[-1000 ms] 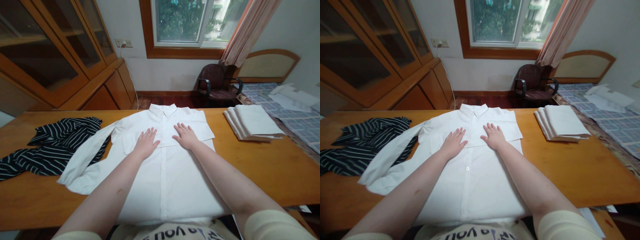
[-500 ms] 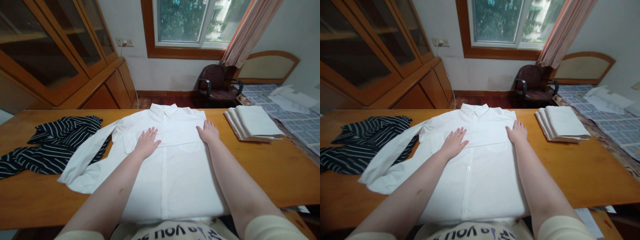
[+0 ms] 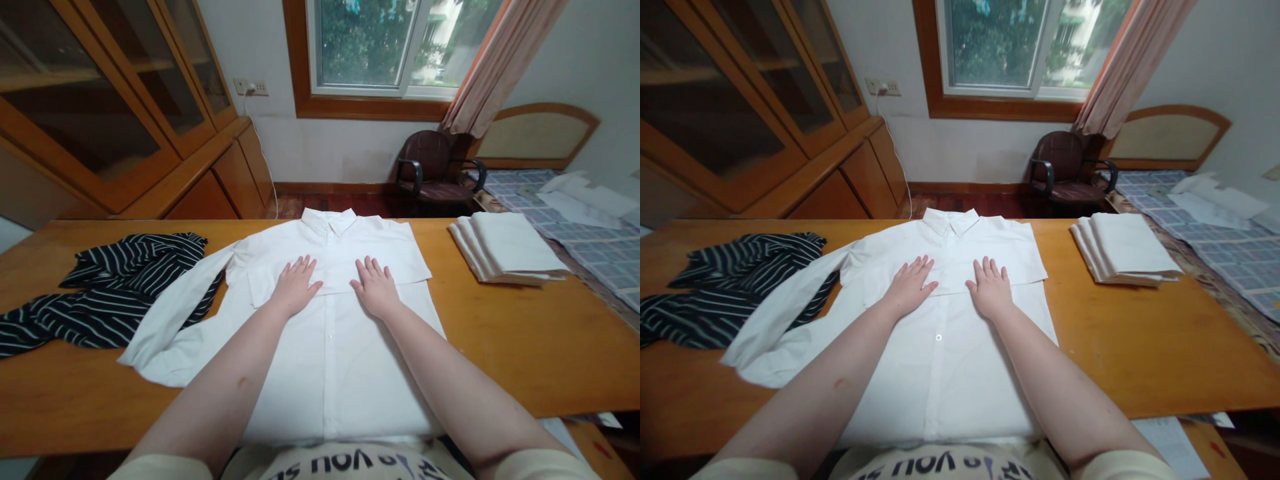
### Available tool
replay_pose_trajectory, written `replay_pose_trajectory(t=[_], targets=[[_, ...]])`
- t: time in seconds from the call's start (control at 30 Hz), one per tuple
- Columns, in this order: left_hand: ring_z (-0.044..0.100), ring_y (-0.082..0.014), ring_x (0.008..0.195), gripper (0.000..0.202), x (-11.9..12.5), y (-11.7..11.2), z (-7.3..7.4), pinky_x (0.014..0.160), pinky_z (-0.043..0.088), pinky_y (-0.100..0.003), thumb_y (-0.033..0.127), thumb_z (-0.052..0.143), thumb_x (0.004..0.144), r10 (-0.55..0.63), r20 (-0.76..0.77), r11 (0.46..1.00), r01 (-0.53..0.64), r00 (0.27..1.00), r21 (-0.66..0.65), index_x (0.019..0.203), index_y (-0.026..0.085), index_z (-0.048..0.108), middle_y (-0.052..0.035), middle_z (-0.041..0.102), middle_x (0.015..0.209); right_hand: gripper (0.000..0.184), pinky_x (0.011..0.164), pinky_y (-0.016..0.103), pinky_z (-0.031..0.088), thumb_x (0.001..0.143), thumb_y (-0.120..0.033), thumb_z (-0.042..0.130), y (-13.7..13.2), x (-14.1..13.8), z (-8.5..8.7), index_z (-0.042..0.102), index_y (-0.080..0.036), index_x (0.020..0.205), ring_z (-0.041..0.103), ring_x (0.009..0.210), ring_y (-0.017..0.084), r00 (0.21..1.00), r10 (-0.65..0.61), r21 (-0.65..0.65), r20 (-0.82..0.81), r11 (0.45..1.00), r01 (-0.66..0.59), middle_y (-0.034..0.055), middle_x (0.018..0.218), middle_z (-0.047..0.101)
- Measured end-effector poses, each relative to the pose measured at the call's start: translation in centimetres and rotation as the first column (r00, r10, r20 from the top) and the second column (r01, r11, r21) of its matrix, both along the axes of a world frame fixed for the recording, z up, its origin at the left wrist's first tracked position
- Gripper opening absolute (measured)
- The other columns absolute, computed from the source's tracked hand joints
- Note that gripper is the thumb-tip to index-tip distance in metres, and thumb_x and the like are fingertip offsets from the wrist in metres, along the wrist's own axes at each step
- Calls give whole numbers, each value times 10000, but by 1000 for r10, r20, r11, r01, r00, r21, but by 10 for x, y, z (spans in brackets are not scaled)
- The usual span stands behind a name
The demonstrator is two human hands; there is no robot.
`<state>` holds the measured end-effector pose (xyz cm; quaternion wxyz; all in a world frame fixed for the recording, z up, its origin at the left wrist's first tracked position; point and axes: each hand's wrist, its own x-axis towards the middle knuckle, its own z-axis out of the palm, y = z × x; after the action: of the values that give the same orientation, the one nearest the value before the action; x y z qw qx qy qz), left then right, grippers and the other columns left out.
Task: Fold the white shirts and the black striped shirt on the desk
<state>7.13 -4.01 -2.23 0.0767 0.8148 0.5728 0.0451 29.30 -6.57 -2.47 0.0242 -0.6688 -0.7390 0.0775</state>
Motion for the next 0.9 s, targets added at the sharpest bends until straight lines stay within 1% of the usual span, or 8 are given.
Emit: replay_pose_trajectory(t=[0.2, 0.33, 0.4, 0.5, 0.57, 0.63, 0.73, 0.9], targets=[[445, -219, 1272, 471, -26, -17, 43, 1095, 288, -391, 387, 370, 901, -10, 83, 999, 6, 996, 52, 1296, 185, 529, -85, 482, 1395, 627, 1115, 467, 94, 942, -504, 254, 2, 1, -2, 205, -200, 1488, 132, 1417, 253, 999, -14, 13, 36, 1000, 13, 101, 1548, 186], [463, -261, 1243, 496, -76, -53, 74, 1054, 341, -404, 414, 376, 879, 304, -13, 936, -296, 953, 191, 1271, 159, 538, -110, 528, 1343, 627, 1116, 471, 94, 942, -501, 252, 0, -1, -1, 210, -193, 1487, 132, 1417, 253, 999, -15, 13, 32, 1000, 14, 102, 1547, 187], [442, -305, 1252, 564, -104, -76, 81, 1028, 356, -442, 444, 328, 874, 535, -57, 826, -508, 843, 246, 1287, 106, 509, -166, 489, 1363, 625, 1116, 471, 96, 942, -498, 251, 0, -1, -1, 219, -190, 1485, 137, 1416, 253, 1000, -10, 18, 26, 1000, 10, 104, 1546, 190], [382, -387, 1278, 659, -141, -109, 75, 947, 374, -552, 504, 307, 825, 841, -117, 537, -792, 528, 290, 1336, 105, 422, -222, 442, 1380, 621, 1116, 472, 96, 941, -496, 259, 0, 0, -1, 225, -194, 1483, 136, 1416, 252, 1000, -15, 24, 19, 1000, 14, 101, 1547, 190], [389, -409, 1265, 744, -158, -125, 65, 921, 364, -573, 536, 326, 772, 902, -206, 418, -887, 380, 194, 1388, 119, 317, -250, 405, 1397, 622, 1117, 472, 95, 939, -497, 267, 0, 0, -2, 228, -195, 1482, 137, 1416, 252, 1000, -17, 22, 12, 1000, 17, 100, 1546, 193], [480, -392, 1185, 742, -170, -136, 57, 892, 395, -526, 554, 351, 724, 883, -339, 360, -932, 325, 41, 1360, 172, 349, -215, 495, 1322, 622, 1117, 470, 96, 938, -497, 274, 0, 0, -2, 234, -194, 1480, 144, 1415, 252, 1000, -13, 24, 2, 1000, 13, 101, 1544, 200], [579, -358, 1038, 626, -176, -145, 56, 807, 439, -452, 571, 311, 728, 831, -412, 373, -924, 373, -83, 1235, 237, 464, -155, 601, 1172, 621, 1116, 469, 96, 937, -499, 278, 0, 0, -3, 237, -198, 1479, 150, 1413, 253, 1000, -11, 33, -6, 999, 11, 100, 1543, 204], [602, -325, 834, 488, -167, -145, 85, 618, 449, -386, 592, 233, 797, 880, -157, 453, -891, 448, -2, 1063, 301, 521, -96, 637, 934, 622, 1113, 474, 103, 938, -496, 276, 0, 1, -5, 239, -189, 1478, 149, 1413, 259, 1000, -6, 39, -5, 999, 6, 108, 1542, 205]])
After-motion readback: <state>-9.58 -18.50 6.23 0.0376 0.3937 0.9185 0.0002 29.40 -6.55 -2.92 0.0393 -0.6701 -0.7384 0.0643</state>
